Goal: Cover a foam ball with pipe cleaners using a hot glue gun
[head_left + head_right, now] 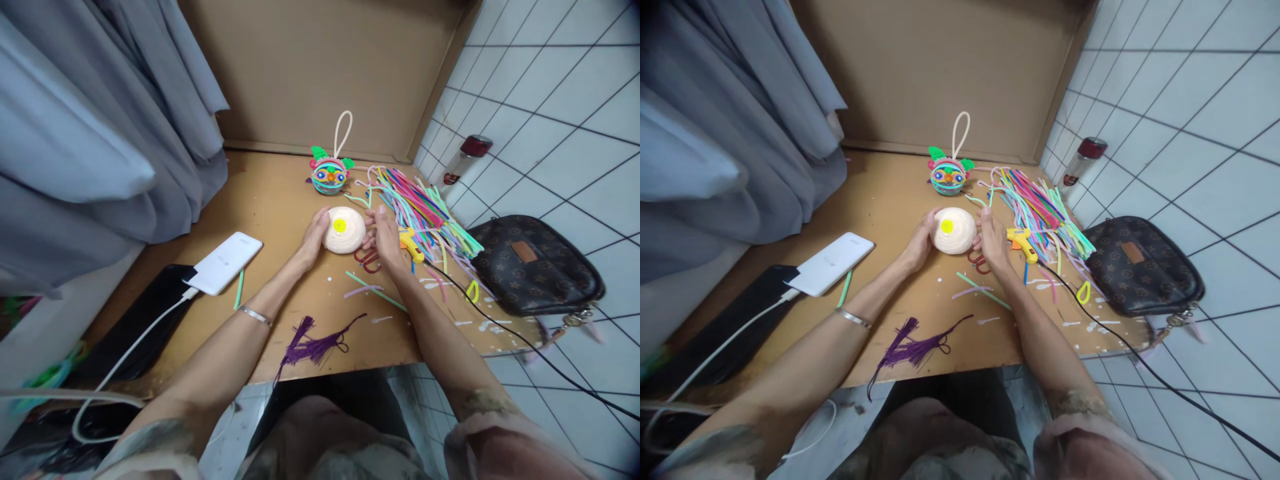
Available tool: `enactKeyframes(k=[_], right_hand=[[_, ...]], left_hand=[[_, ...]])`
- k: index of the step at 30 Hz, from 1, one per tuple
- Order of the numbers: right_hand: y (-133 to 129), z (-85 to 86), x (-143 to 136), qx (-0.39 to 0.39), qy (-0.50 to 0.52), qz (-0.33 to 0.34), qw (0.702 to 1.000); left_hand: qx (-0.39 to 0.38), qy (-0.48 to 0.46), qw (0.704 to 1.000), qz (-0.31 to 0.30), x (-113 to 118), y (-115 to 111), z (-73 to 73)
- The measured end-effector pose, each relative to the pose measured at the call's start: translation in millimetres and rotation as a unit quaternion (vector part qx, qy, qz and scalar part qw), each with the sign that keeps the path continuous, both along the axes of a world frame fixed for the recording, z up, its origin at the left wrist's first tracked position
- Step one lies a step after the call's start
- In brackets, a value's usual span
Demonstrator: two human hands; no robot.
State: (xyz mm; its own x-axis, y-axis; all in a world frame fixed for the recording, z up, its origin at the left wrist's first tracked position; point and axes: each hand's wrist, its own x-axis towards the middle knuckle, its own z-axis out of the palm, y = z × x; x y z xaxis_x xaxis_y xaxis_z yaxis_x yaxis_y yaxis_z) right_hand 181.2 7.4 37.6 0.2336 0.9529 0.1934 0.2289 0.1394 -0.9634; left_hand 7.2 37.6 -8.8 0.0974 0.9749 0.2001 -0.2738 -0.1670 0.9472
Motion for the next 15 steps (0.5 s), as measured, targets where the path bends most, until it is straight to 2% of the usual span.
enactKeyframes(k=[4,8,15], right_hand=[[0.0,0.8,-0.6,-0.012,0.013,-0.004,1.000],[1.0,-1.0,-1.6,-0.012,0.016,0.003,1.000],[1.1,-7.7,-2.1,0.018,-0.028,0.001,0.999]], left_hand=[[0.002,-0.001,1.000,-0.001,-0.4,-1.4,0.5],[0.000,0.051,0.999,0.018,-3.0,-5.7,6.4],[0.013,0.100,0.994,0.051,2.8,-7.1,7.6]])
